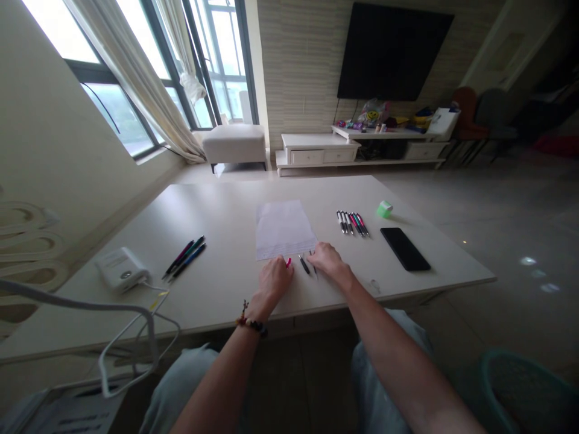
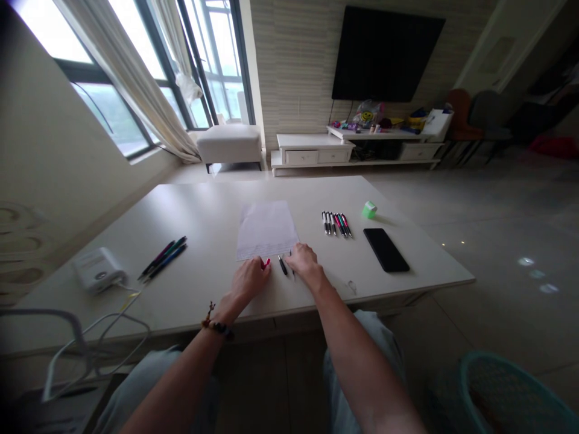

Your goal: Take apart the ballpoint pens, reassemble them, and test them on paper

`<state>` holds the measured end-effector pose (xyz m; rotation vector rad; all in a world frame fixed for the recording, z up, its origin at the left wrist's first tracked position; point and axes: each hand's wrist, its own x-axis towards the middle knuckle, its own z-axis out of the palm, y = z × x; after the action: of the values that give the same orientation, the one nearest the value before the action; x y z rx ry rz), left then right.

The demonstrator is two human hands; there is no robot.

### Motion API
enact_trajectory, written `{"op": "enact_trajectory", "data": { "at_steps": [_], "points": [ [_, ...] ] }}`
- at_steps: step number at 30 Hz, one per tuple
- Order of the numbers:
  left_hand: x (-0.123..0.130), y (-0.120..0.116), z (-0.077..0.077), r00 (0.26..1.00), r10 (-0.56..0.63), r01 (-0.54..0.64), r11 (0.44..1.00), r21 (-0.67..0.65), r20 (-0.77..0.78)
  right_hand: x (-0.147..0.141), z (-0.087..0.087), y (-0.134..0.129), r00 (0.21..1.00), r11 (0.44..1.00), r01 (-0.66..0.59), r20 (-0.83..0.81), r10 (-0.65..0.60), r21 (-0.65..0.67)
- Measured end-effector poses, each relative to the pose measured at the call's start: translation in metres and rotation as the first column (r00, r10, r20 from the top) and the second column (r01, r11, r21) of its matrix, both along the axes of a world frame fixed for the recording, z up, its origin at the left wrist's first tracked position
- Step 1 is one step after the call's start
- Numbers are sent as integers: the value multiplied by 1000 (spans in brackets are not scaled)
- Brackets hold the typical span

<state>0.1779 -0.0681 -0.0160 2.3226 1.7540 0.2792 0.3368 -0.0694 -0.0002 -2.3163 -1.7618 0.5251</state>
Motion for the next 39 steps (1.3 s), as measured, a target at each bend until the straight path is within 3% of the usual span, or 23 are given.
{"op": "enact_trajectory", "data": {
  "at_steps": [3,8,12,14,16,19,22,25,35,39],
  "points": [
    [-2,-8,4,999,-13,12,1000,21,36,-2,-4,6,1000,1000,16,14,-16,-5],
    [-7,-21,11,970,-81,64,995,79,228,1,-7,9,1000,1000,17,11,-17,-1],
    [-10,-28,13,925,-138,106,988,110,353,7,-5,8,999,996,30,-34,-28,80],
    [-12,-30,13,902,-166,127,984,123,399,9,1,6,988,984,64,-147,-39,164],
    [-13,-32,13,882,-189,146,981,130,432,8,9,4,930,951,123,-367,-10,285],
    [-13,-34,12,862,-207,163,978,133,462,2,25,-3,721,843,253,-673,163,475],
    [-11,-35,11,851,-216,168,976,140,479,-8,36,-12,568,775,319,-765,304,545],
    [-10,-35,11,844,-221,171,975,145,489,-17,39,-18,507,786,302,-789,347,539],
    [-7,-35,12,818,-247,187,968,167,519,-24,39,-21,543,756,308,-759,358,577],
    [-7,-35,15,806,-239,172,970,172,541,-22,33,-21,605,797,182,-705,371,576]
  ]
}}
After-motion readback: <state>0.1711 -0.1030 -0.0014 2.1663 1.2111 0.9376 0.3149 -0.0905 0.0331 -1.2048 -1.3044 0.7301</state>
